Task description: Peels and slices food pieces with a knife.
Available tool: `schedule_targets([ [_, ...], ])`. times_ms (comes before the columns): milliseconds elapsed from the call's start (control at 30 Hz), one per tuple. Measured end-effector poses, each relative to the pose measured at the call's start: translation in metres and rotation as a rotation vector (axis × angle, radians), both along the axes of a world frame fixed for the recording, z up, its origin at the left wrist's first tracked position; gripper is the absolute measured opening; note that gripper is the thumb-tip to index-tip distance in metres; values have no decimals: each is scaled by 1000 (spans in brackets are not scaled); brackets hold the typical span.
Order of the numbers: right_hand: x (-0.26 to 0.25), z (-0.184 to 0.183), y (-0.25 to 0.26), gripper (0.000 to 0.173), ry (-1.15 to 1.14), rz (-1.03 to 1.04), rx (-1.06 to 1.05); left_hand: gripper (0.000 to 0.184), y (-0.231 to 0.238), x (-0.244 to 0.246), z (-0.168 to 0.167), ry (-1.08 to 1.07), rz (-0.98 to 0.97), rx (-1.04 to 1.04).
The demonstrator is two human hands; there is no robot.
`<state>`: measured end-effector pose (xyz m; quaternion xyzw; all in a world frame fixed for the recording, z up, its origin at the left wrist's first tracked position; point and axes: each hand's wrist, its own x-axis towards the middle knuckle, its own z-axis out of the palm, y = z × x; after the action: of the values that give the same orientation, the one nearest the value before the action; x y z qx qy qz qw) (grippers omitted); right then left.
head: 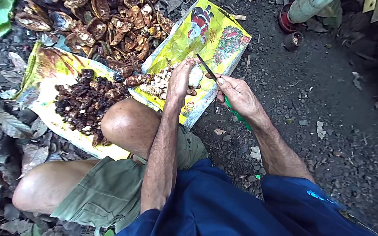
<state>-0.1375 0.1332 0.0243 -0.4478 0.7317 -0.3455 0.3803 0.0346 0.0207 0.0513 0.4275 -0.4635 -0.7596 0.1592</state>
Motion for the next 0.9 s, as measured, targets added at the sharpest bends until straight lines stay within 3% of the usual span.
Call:
schedule_targets([
  [67,-1,0,2,45,15,-7,-8,37,-2,-1,-4,36,-3,4],
  [200,-3,1,8,45,22,5,-24,24,-24,-31,-67,326,126,-5],
  [300,-3,3,10,46,24,3,-48,14,-24,-32,-64,421,160,8],
  [433,-6,10,16,45,136,63,-41,33,-25,-29,-59,502,245,25],
  [600,-15,17,17,45,296,174,-49,37,-25,-28,-56,455,365,-33],
  [767,-24,23,14,44,342,262,-56,22,-25,-29,-59,415,392,-87],
  [900,-30,32,10,44,410,315,-47,24,-25,-29,-59,375,424,-125],
])
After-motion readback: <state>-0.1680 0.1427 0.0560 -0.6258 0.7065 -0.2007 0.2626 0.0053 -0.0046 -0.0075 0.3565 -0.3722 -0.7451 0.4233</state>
